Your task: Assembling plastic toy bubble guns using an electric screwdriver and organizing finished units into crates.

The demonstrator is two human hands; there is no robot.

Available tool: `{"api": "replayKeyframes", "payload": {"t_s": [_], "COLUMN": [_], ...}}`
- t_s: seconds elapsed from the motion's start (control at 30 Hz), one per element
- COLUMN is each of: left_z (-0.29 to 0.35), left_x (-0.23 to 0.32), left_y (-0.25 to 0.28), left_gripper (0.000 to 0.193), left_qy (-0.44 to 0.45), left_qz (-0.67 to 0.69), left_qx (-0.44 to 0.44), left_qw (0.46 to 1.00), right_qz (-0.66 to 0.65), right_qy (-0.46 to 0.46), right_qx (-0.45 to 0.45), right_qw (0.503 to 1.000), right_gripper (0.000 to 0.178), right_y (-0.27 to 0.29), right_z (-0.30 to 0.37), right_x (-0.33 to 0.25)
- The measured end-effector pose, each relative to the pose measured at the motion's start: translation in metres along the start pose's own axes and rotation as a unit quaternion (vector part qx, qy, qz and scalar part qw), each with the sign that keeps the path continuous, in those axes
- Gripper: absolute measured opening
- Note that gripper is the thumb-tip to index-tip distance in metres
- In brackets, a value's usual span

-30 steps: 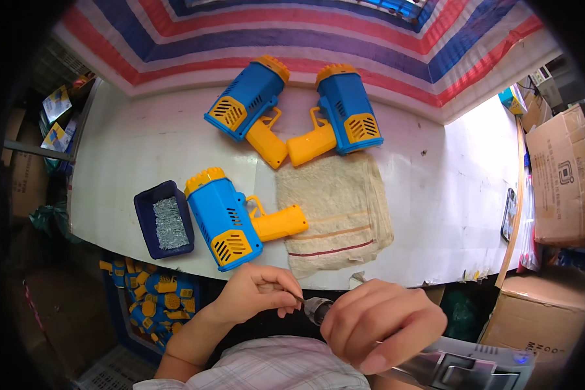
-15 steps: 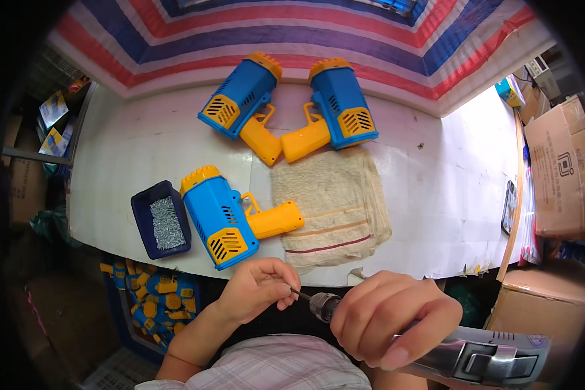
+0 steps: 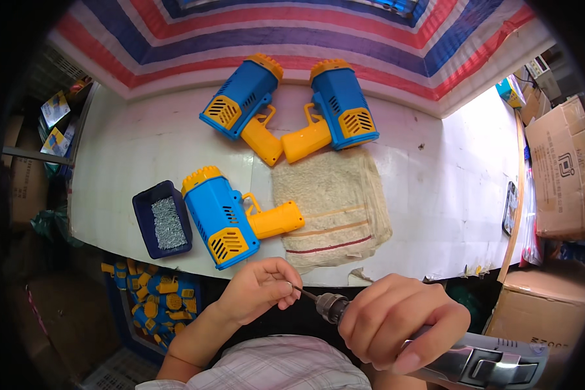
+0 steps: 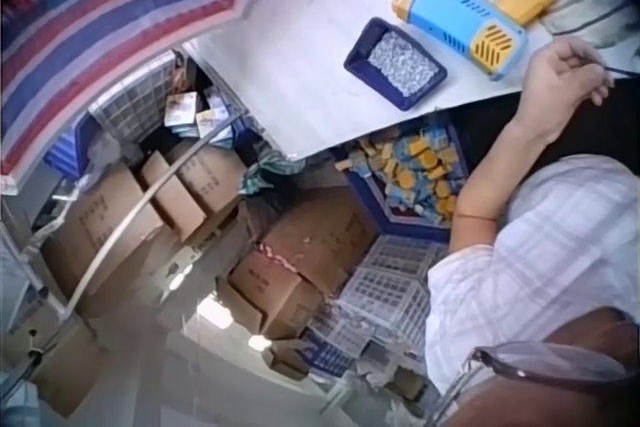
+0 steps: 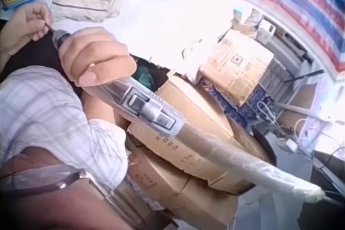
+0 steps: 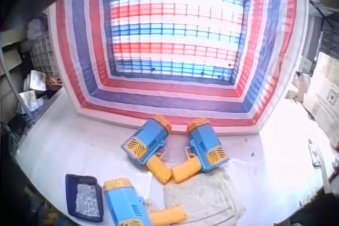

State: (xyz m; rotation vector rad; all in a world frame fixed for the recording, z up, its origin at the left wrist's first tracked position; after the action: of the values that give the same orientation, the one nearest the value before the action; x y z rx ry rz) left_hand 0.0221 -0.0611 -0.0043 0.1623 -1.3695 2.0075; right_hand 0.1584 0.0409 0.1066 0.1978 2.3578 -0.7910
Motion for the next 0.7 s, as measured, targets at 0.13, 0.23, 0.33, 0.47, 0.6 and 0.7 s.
{"api": "replayKeyframes", "payload": {"t_s": [0.13,0.23,0.33,0.47,0.6,0.7], "left_z": [0.001,-0.001,-0.001,-0.003,0.0,0.003], "left_x": [0.002,0.002,0.0,0.001,0.002,0.026], "left_y": [0.0,0.002,0.0,0.001,0.005,-0.01], "left_gripper": [0.01,0.01,0.01,0.009,0.014,0.029], "left_qy": [-0.004,-0.001,-0.003,0.003,0.051,-0.217], "left_qz": [-0.009,-0.017,-0.006,-0.012,-0.073,-0.465], "left_qx": [-0.011,0.008,-0.002,-0.021,-0.057,-0.088], "left_qw": [1.0,1.0,1.0,1.0,0.994,0.854], "right_qz": [0.008,0.021,0.008,0.005,0.019,0.023], "right_qy": [-0.02,-0.008,-0.005,-0.008,-0.039,-0.043], "right_qx": [0.02,0.013,0.018,0.039,0.016,0.013], "right_qw": [1.0,1.0,1.0,0.999,0.999,0.999], "right_gripper": [0.023,0.025,0.026,0.023,0.031,0.032], "right_y": [-0.004,-0.002,-0.002,-0.003,-0.006,-0.009], "right_z": [-0.001,0.0,-0.001,0.0,-0.008,-0.003], "right_x": [0.003,0.001,-0.001,0.003,0.003,0.004]}}
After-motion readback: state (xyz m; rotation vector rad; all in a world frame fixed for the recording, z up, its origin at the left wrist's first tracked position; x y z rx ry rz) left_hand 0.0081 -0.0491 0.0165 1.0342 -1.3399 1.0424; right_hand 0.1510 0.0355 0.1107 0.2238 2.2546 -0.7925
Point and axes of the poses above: each hand's wrist, its own z-axis away from the middle knuckle, its own y-axis out of the back of the hand, x = y × z, the point moved 3 cm from there along -z, towards the middle knuckle
